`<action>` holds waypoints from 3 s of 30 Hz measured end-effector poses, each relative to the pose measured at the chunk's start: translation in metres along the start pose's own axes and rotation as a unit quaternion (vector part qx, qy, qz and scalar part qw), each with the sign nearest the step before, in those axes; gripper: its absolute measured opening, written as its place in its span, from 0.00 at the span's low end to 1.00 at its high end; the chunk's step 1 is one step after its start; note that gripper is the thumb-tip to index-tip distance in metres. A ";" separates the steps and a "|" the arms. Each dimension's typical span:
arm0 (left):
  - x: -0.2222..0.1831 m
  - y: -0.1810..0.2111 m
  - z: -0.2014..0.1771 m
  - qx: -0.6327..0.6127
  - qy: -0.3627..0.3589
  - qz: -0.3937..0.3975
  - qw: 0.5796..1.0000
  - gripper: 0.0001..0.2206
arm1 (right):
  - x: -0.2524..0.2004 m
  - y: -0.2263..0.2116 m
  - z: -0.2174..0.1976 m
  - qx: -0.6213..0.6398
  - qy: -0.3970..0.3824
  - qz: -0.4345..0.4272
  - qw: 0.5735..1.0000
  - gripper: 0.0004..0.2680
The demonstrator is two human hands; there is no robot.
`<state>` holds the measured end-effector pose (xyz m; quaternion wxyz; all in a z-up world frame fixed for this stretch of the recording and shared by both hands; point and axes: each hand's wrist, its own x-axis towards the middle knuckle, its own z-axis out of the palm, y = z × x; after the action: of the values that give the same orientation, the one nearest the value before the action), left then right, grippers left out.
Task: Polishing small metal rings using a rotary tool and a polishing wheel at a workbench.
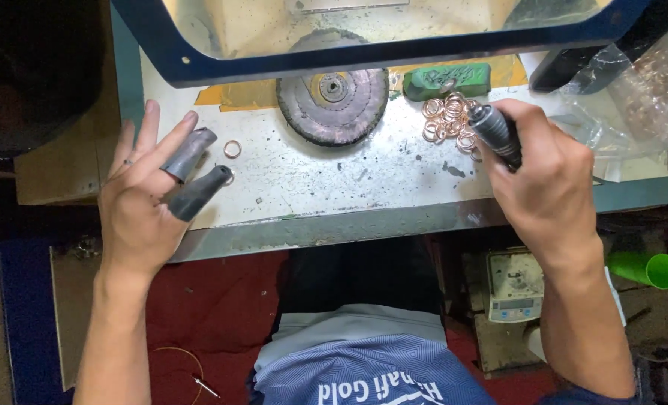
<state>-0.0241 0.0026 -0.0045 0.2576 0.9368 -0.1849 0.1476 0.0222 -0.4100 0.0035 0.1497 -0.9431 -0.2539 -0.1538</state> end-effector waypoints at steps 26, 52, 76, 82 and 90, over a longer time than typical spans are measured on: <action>0.000 0.032 0.002 -0.056 0.025 0.021 0.998 0.15 | 0.005 0.008 0.018 -0.001 0.000 0.058 0.998 0.22; 0.036 0.079 0.038 -0.003 -0.009 0.061 0.998 0.19 | 0.022 -0.036 -0.003 0.085 -0.026 0.090 0.992 0.13; 0.067 0.069 0.075 -0.071 -0.022 0.008 0.997 0.09 | 0.067 -0.097 0.040 0.146 -0.037 0.047 0.987 0.33; 0.073 0.063 0.086 -0.139 -0.007 0.019 0.990 0.12 | 0.073 -0.104 0.033 0.099 -0.071 0.065 0.990 0.15; 0.072 0.054 0.101 -0.081 0.035 0.075 0.993 0.08 | 0.065 -0.096 0.040 0.118 -0.078 0.095 0.985 0.40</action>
<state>0.0356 -0.1142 -0.0381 0.3272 0.8906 -0.2569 0.1837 0.0333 -0.2879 0.0104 0.2534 -0.9479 -0.1900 -0.0343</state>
